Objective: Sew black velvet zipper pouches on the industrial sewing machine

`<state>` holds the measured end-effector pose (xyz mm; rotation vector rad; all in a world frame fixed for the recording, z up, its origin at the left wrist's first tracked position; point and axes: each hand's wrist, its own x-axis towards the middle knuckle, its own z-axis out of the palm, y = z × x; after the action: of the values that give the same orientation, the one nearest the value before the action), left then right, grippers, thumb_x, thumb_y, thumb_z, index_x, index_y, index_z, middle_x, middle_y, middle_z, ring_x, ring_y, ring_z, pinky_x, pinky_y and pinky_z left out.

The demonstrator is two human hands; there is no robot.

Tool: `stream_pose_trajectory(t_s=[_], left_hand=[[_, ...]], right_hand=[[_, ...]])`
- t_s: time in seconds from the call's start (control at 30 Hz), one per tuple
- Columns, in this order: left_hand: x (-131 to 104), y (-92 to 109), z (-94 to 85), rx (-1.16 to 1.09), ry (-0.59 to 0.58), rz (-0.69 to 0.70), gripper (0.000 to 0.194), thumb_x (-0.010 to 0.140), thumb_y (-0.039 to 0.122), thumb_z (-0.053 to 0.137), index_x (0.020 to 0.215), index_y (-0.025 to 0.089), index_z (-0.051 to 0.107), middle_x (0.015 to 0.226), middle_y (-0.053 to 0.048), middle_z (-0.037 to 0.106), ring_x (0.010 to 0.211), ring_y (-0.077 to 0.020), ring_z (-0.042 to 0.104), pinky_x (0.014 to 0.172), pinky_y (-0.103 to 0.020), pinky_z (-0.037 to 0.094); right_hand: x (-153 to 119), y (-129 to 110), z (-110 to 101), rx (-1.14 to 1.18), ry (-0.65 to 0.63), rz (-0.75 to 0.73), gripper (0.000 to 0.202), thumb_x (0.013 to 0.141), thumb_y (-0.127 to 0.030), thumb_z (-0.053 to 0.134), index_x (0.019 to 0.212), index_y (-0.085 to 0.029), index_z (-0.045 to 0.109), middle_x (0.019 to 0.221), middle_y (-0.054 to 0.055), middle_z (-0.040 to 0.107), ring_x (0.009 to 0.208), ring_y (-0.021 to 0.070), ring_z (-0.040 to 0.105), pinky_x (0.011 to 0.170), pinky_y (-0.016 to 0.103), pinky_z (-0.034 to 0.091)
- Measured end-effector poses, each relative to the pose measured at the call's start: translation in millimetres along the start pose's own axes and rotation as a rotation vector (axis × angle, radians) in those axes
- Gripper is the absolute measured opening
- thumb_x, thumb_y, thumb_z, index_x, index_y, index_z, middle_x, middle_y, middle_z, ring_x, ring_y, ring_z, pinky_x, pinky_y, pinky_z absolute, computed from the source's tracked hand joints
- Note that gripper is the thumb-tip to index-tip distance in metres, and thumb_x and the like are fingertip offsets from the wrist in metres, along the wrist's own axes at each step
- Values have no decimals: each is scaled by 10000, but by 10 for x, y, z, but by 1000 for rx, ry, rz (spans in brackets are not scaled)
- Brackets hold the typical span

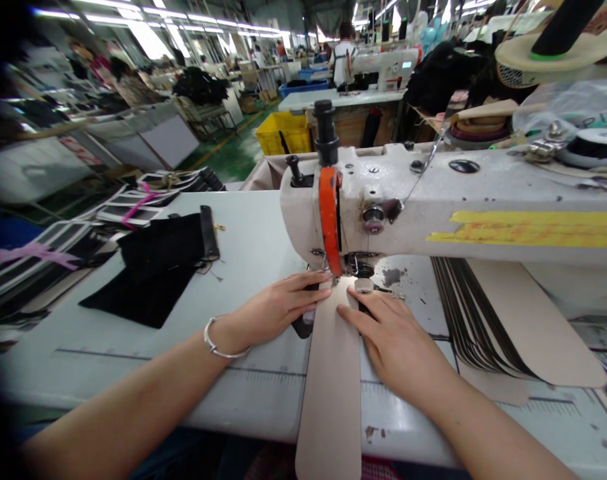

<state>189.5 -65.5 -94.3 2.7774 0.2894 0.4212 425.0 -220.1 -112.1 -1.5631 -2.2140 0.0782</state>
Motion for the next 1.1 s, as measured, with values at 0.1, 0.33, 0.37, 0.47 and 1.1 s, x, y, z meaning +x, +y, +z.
stream_pose_trajectory(t_s=[0.1, 0.33, 0.37, 0.47, 1.1], left_hand=[[-12, -6, 14, -29, 18, -8, 374, 1065, 198, 460, 1420, 198, 579, 1534, -102, 513, 1477, -202, 425, 1245, -404, 404], [-16, -14, 35, 8, 31, 12, 365, 1067, 193, 451, 1404, 172, 590, 1503, -110, 544, 1466, -193, 440, 1241, -372, 408], [-18, -18, 40, 11, 26, 16, 369, 1066, 180, 451, 1409, 181, 586, 1501, -101, 548, 1466, -191, 440, 1242, -369, 407], [-13, -5, 67, 8, 18, 11, 377, 1061, 162, 460, 1418, 179, 579, 1502, -97, 550, 1472, -190, 431, 1243, -363, 403], [-959, -1127, -1283, 564, -170, -545, 403, 856, -19, 497, 1095, 227, 709, 1375, -80, 614, 1104, -210, 633, 1003, -333, 496]], right_hand=[[16, -20, -11, -18, -16, 24, 489, 973, -122, 466, 1435, -263, 540, 1521, 72, 516, 1310, 273, 498, 1075, 532, 468], [21, 29, -22, 32, -23, 40, 470, 1000, -163, 442, 1451, -274, 519, 1523, 58, 522, 1280, 267, 509, 1055, 514, 467], [23, 34, -23, 36, -22, 41, 463, 1007, -174, 437, 1451, -276, 519, 1522, 55, 523, 1273, 263, 513, 1051, 508, 469], [27, 40, -21, 40, -20, 44, 444, 1025, -204, 418, 1450, -283, 517, 1523, 40, 526, 1264, 249, 521, 1050, 495, 468], [-116, 335, 280, -44, 110, -73, 484, 1007, -358, 450, 1489, -363, 488, 1520, -5, 531, 1310, 289, 548, 1067, 528, 473]])
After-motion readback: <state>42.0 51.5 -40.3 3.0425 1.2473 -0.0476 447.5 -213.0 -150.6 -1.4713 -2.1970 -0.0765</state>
